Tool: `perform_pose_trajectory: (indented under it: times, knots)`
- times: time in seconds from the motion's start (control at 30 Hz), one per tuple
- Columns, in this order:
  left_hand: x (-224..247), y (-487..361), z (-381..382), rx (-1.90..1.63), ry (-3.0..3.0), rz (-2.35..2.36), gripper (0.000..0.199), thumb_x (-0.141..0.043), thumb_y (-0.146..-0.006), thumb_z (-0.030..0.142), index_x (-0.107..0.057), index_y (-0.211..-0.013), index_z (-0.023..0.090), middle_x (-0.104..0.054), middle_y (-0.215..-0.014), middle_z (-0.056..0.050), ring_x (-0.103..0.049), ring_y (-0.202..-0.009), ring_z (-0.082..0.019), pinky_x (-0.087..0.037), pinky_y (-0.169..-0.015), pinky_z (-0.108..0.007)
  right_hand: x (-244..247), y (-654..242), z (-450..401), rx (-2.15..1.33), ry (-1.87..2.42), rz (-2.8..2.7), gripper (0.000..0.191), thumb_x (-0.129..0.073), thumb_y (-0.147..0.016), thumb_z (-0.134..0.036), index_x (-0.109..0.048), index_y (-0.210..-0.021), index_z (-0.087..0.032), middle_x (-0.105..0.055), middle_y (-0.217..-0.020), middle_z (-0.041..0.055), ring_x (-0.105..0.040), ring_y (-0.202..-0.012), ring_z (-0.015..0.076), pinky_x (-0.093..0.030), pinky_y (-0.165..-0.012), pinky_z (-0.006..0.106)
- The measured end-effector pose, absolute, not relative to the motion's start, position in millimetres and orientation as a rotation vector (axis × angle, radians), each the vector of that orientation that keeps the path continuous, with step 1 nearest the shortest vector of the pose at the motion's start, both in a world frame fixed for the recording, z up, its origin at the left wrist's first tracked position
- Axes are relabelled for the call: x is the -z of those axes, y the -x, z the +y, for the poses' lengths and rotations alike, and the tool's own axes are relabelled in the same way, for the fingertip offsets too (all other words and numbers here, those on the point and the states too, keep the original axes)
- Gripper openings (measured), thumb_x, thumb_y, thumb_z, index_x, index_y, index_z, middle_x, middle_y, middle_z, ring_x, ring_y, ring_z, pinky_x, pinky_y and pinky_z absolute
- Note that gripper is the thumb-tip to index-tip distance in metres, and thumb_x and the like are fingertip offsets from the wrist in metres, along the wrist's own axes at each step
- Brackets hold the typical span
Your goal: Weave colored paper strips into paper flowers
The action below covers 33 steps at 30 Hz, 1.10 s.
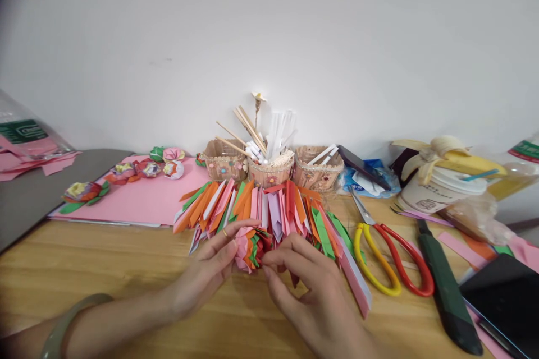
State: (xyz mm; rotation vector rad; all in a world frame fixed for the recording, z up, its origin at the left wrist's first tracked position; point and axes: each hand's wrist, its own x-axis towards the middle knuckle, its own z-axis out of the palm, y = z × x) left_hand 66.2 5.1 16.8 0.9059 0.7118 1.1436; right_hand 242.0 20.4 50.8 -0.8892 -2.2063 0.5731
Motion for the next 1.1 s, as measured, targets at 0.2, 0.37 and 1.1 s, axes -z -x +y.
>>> perform_pose_trajectory:
  times: [0.2, 0.37, 1.1]
  knots:
    - [-17.7, -66.6, 7.3, -1.142, -0.787, 0.68, 0.034, -0.057, -0.079, 0.035, -0.058, -0.109, 0.02, -0.053, -0.069, 0.0, -0.051, -0.069, -0.012, -0.044, -0.074, -0.027, -47.2, -243.4, 20.8, -0.591, 0.856, -2.172, 0.02, -0.049, -0.083, -0.012, -0.062, -0.094, -0.022, -0.057, -0.073, 0.0011, -0.054, -0.061, 0.0103, -0.045, -0.049, 0.018]
    - [-15.9, -65.7, 6.6, -1.125, -0.768, 0.662, 0.033, -0.054, -0.081, 0.034, -0.057, -0.11, 0.019, -0.056, -0.067, -0.001, -0.054, -0.071, -0.013, -0.043, -0.076, -0.029, -49.0, -243.0, 19.9, -0.6, 0.857, -2.161, 0.023, -0.05, -0.083, -0.011, -0.062, -0.098, -0.024, -0.057, -0.072, 0.0014, -0.054, -0.06, 0.0106, -0.043, -0.045, 0.018]
    - [-23.3, -66.4, 4.5, -1.109, -0.681, 0.503, 0.032, -0.058, -0.078, 0.03, -0.061, -0.108, 0.019, -0.062, -0.086, -0.006, -0.056, -0.078, -0.014, -0.046, -0.071, -0.027, -54.2, -245.5, 16.4, -0.458, 0.889, -2.041, 0.013, -0.055, -0.078, -0.011, -0.06, -0.082, -0.022, -0.054, -0.064, -0.0009, -0.05, -0.052, 0.0103, -0.039, -0.041, 0.019]
